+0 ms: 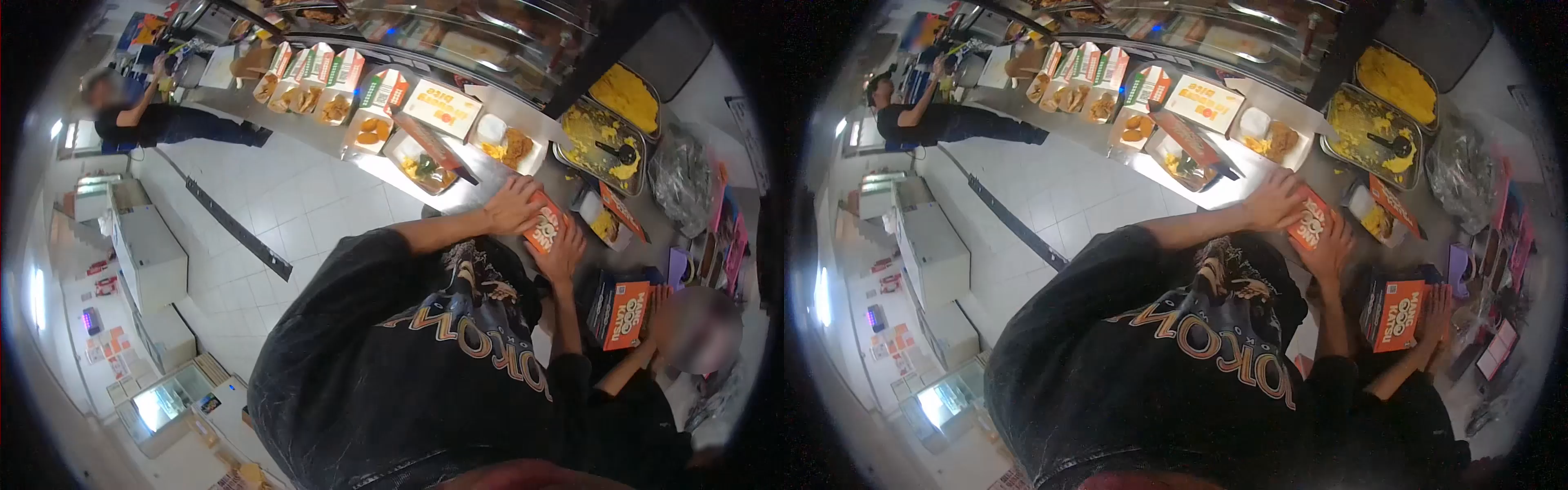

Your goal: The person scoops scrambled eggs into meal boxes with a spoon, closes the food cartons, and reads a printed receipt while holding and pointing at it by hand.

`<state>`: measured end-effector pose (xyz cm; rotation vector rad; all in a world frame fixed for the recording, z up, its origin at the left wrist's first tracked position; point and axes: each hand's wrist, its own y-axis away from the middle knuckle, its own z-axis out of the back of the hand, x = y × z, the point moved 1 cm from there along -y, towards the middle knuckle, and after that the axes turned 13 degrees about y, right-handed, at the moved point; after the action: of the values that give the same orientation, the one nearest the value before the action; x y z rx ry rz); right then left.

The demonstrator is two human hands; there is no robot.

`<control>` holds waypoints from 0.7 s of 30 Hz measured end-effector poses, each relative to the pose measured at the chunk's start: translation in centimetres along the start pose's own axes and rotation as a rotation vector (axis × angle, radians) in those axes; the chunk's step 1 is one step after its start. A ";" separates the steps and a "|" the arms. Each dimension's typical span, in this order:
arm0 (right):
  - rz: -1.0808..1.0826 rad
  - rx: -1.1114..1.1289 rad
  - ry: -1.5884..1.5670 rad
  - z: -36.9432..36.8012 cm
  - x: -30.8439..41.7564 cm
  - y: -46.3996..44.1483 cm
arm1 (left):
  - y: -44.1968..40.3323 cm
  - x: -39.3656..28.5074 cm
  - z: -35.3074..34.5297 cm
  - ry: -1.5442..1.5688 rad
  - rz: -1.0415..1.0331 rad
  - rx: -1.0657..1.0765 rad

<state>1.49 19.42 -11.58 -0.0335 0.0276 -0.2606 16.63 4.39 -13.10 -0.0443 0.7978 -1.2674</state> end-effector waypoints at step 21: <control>-0.297 0.669 -0.752 -12.1 20.3 -9.4 | 14.3 15.8 18.4 -0.328 0.511 0.094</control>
<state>18.26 4.73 -23.83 0.5343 -0.8166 -0.5300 39.86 -11.46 -13.99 0.0265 0.4261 -0.7829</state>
